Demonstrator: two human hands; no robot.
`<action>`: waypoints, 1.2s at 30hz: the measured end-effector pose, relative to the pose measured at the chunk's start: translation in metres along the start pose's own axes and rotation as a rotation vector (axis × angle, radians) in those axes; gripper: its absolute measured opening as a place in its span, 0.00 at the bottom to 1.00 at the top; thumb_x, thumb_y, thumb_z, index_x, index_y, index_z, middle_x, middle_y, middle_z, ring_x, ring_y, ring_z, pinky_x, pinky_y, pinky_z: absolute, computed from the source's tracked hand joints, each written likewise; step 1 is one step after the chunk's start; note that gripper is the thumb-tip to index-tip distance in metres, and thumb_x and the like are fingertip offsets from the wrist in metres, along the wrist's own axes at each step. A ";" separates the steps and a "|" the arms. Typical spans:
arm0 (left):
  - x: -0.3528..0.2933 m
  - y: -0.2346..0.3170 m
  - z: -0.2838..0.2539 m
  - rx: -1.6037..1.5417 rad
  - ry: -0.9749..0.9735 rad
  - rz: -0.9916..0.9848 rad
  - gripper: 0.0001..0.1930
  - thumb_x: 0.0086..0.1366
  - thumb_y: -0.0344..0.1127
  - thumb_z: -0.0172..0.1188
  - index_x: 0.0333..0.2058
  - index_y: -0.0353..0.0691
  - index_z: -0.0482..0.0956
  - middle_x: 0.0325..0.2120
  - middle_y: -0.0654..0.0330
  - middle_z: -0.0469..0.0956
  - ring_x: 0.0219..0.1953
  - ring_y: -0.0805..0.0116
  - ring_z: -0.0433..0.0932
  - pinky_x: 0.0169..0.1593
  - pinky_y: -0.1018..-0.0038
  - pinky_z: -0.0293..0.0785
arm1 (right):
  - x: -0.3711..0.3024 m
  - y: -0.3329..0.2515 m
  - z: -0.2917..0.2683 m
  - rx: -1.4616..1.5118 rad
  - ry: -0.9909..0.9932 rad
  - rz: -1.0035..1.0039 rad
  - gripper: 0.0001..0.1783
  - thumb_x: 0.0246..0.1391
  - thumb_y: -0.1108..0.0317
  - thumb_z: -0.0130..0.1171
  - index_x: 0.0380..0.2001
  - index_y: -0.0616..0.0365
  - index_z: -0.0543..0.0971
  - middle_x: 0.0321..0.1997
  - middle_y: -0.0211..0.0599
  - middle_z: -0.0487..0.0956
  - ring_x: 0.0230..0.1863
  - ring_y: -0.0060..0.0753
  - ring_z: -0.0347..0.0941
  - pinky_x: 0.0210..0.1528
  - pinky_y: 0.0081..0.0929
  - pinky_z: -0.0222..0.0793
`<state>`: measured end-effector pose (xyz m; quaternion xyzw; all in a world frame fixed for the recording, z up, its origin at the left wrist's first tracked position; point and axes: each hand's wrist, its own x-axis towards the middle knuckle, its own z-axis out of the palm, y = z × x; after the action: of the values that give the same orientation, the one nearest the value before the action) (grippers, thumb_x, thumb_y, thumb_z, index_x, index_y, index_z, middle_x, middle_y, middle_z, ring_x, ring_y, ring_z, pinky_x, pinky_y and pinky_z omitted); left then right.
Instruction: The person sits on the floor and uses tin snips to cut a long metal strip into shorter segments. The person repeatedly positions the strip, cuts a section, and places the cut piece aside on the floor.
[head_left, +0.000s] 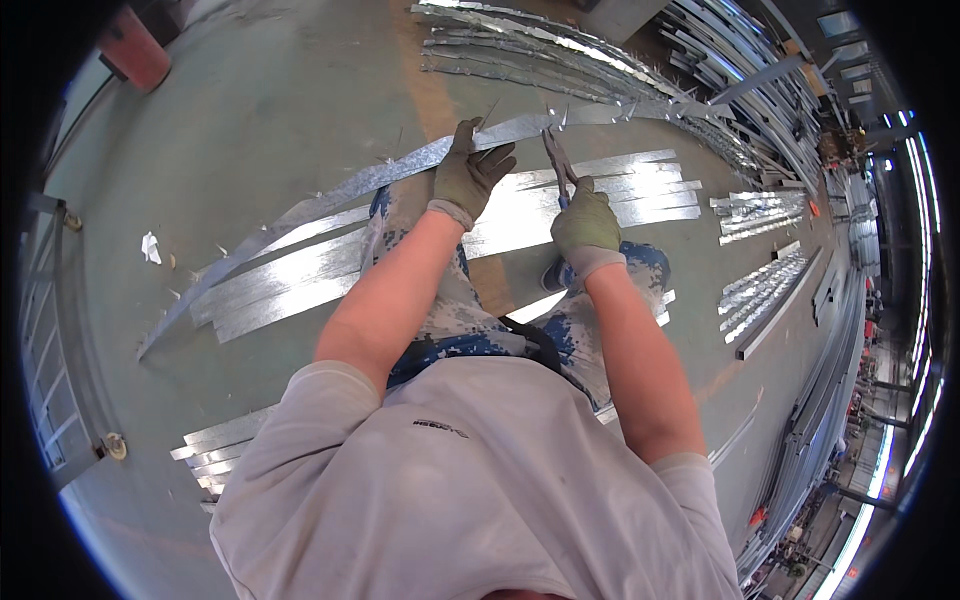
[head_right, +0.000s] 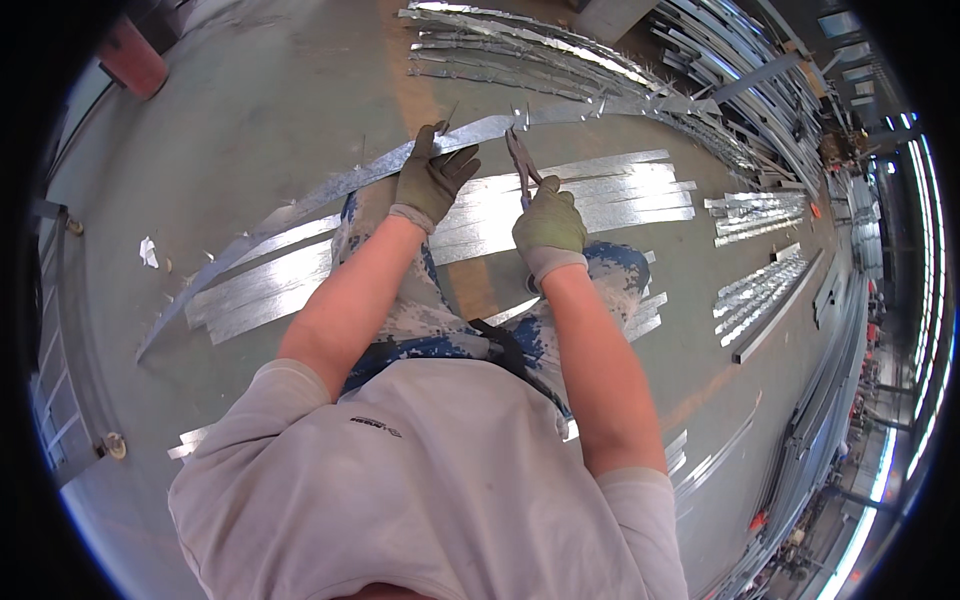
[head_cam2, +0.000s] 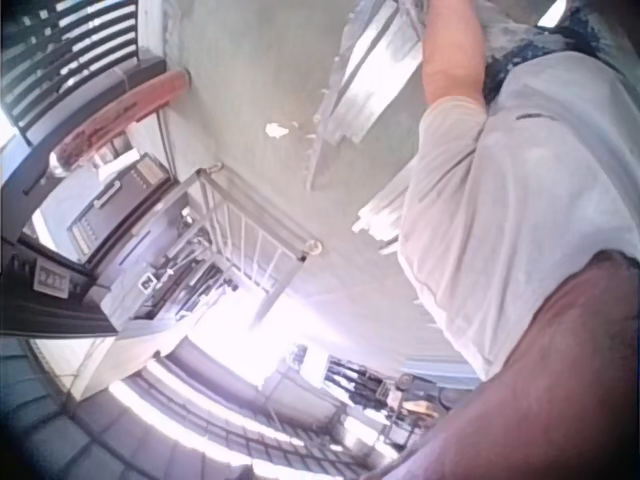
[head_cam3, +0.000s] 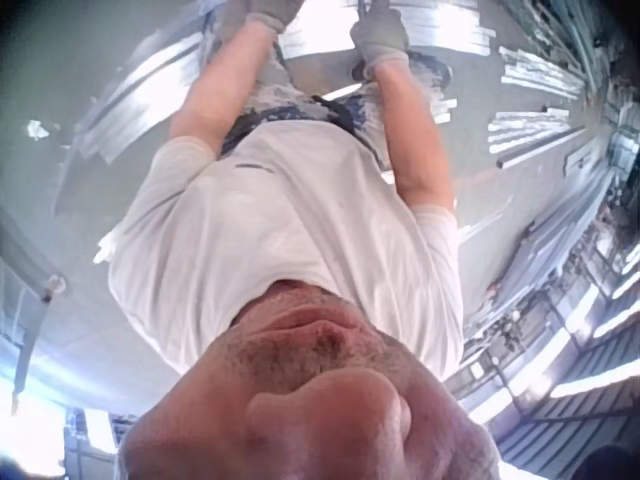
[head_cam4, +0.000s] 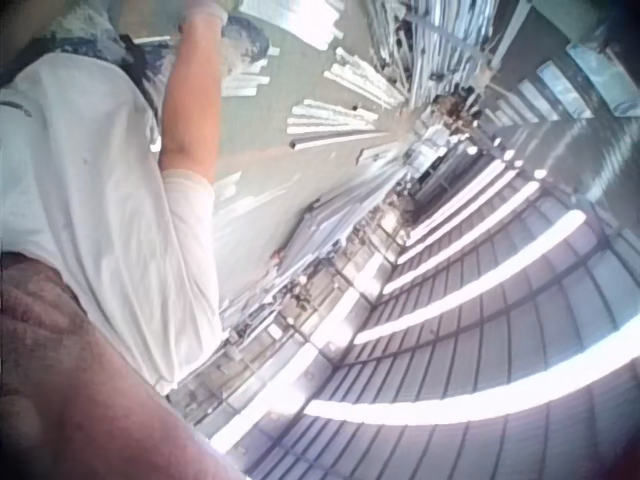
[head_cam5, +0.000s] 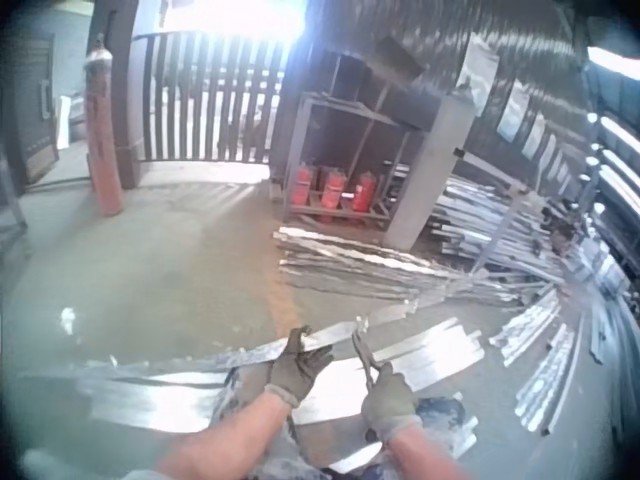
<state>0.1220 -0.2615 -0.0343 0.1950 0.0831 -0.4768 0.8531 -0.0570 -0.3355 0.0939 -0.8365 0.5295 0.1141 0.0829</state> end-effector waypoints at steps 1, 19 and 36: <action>0.001 0.002 -0.001 -0.001 0.008 0.001 0.22 0.82 0.52 0.67 0.65 0.48 0.81 0.54 0.52 0.88 0.56 0.46 0.91 0.59 0.48 0.91 | 0.002 0.001 0.003 -0.007 0.011 -0.006 0.31 0.74 0.61 0.62 0.73 0.59 0.68 0.65 0.62 0.82 0.65 0.65 0.84 0.64 0.57 0.82; -0.024 0.022 0.018 -0.098 0.044 0.034 0.30 0.86 0.65 0.53 0.72 0.52 0.75 0.66 0.53 0.82 0.67 0.47 0.83 0.73 0.46 0.79 | 0.016 0.017 -0.004 -0.001 0.145 -0.076 0.34 0.68 0.66 0.66 0.74 0.53 0.69 0.63 0.60 0.81 0.63 0.67 0.85 0.62 0.58 0.83; -0.017 0.020 0.018 -0.054 0.048 0.053 0.30 0.87 0.63 0.48 0.73 0.49 0.73 0.63 0.52 0.84 0.64 0.46 0.86 0.71 0.45 0.84 | -0.010 0.008 0.034 0.637 -0.263 -0.316 0.36 0.65 0.63 0.61 0.75 0.61 0.75 0.48 0.52 0.88 0.49 0.49 0.86 0.59 0.43 0.80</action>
<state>0.1291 -0.2457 -0.0073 0.1852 0.1111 -0.4467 0.8682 -0.0719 -0.3211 0.0636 -0.8183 0.3876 0.0360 0.4230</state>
